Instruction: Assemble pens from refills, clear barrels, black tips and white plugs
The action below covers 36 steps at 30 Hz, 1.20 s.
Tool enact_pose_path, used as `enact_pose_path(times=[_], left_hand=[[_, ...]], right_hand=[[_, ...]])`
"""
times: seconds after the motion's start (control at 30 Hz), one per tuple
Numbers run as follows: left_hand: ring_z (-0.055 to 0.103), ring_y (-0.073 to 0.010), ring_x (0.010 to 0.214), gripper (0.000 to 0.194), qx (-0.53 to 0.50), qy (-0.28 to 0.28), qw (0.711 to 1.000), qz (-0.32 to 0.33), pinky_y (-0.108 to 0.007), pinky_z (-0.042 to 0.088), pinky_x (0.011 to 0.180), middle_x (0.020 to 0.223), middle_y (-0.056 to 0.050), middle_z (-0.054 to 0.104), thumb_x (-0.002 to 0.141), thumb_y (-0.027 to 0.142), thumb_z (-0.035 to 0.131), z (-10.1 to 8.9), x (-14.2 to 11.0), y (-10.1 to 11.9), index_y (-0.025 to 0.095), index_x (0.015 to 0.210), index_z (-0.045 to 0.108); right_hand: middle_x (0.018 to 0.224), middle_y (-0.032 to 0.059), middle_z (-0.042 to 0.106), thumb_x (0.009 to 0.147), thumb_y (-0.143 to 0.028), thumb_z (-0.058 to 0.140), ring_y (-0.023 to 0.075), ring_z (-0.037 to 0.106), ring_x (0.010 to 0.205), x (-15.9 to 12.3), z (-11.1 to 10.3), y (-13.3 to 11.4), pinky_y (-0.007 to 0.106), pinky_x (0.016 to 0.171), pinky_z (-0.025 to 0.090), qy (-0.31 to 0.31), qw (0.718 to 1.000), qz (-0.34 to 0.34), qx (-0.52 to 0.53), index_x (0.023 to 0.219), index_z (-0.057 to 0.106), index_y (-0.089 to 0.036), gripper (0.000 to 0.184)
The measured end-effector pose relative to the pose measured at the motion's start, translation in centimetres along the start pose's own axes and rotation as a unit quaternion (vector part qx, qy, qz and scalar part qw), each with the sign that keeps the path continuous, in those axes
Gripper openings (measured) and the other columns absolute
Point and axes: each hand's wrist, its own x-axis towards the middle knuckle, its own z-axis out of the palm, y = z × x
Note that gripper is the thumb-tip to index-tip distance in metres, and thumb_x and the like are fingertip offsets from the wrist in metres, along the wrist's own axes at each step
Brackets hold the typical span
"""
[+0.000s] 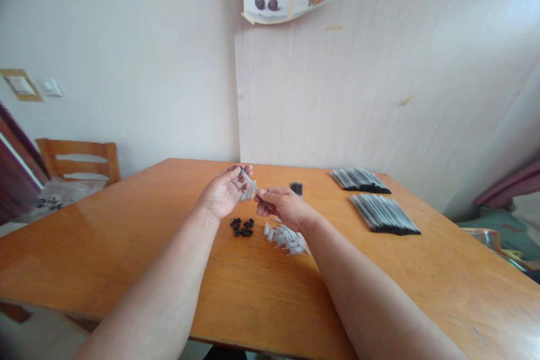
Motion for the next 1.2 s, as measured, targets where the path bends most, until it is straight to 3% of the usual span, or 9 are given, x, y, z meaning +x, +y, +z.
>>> enact_pose_path(times=[0.33,0.57,0.8,0.9,1.0,1.1,1.2], left_hand=[[0.063,-0.0209,0.108,0.016,0.011,-0.057,0.998,0.019,-0.03,0.046,0.082,0.102,-0.005,0.072,0.07,0.024,0.076,0.6,-0.9,0.7,0.019,0.083,0.067],[0.064,-0.0169,0.101,0.02,0.003,-0.079,0.997,0.009,-0.028,0.045,0.081,0.104,-0.003,0.072,0.074,0.03,0.075,0.7,-0.8,0.4,0.021,0.091,0.068],[0.063,-0.0172,0.09,0.03,0.197,-0.094,0.976,-0.011,-0.029,0.041,0.079,0.097,-0.007,0.072,0.076,0.043,0.072,1.1,-0.6,-1.8,0.019,0.094,0.07],[0.062,-0.0173,0.085,0.028,0.246,-0.087,0.965,-0.002,-0.031,0.04,0.079,0.093,-0.007,0.072,0.075,0.042,0.073,1.1,-0.6,-2.4,0.018,0.089,0.071],[0.062,-0.0173,0.087,0.026,0.234,-0.032,0.972,0.017,-0.028,0.04,0.072,0.096,-0.009,0.072,0.075,0.041,0.072,0.9,-0.4,-2.4,0.017,0.086,0.07],[0.064,-0.0165,0.082,0.026,0.19,0.016,0.981,0.023,-0.025,0.038,0.064,0.093,-0.01,0.072,0.072,0.039,0.074,0.5,0.1,-2.1,0.016,0.085,0.067],[0.065,-0.0157,0.075,0.026,0.158,0.044,0.986,0.021,-0.023,0.037,0.059,0.088,-0.009,0.072,0.071,0.036,0.075,0.3,0.3,-2.0,0.016,0.084,0.065]], right_hand=[[0.061,0.0013,0.059,0.085,-0.044,0.062,0.0136,0.054,0.059,-0.8,-0.2,-0.4,0.027,0.063,0.043,-0.07,0.991,0.047,0.104,0.082,0.064,-0.017,0.027],[0.063,0.0008,0.06,0.086,-0.041,0.063,0.0116,0.054,0.058,-0.5,-0.6,-0.4,0.024,0.061,0.042,-0.068,0.989,0.037,0.123,0.084,0.065,-0.017,0.024],[0.067,0.0019,0.062,0.085,-0.042,0.064,0.0104,0.053,0.06,0.1,-1.4,-0.2,0.023,0.06,0.04,-0.012,0.995,-0.012,0.097,0.085,0.066,-0.016,0.026],[0.073,0.0041,0.065,0.086,-0.047,0.061,0.0116,0.055,0.064,0.1,-1.5,-0.1,0.025,0.062,0.041,0.023,0.999,-0.02,0.032,0.086,0.066,-0.016,0.031],[0.078,0.0061,0.067,0.085,-0.048,0.058,0.013,0.056,0.066,0.2,-2.3,0.1,0.026,0.061,0.041,0.098,0.989,-0.005,-0.115,0.081,0.065,-0.016,0.032],[0.07,0.0035,0.064,0.077,-0.036,0.065,0.0127,0.053,0.063,0.4,-3.6,0.7,0.025,0.057,0.038,0.14,0.938,0.035,-0.316,0.074,0.063,-0.016,0.019],[0.065,0.002,0.062,0.071,-0.028,0.066,0.0132,0.052,0.062,0.5,-4.9,1.4,0.025,0.056,0.035,0.114,0.876,0.09,-0.459,0.071,0.064,-0.016,0.012]])
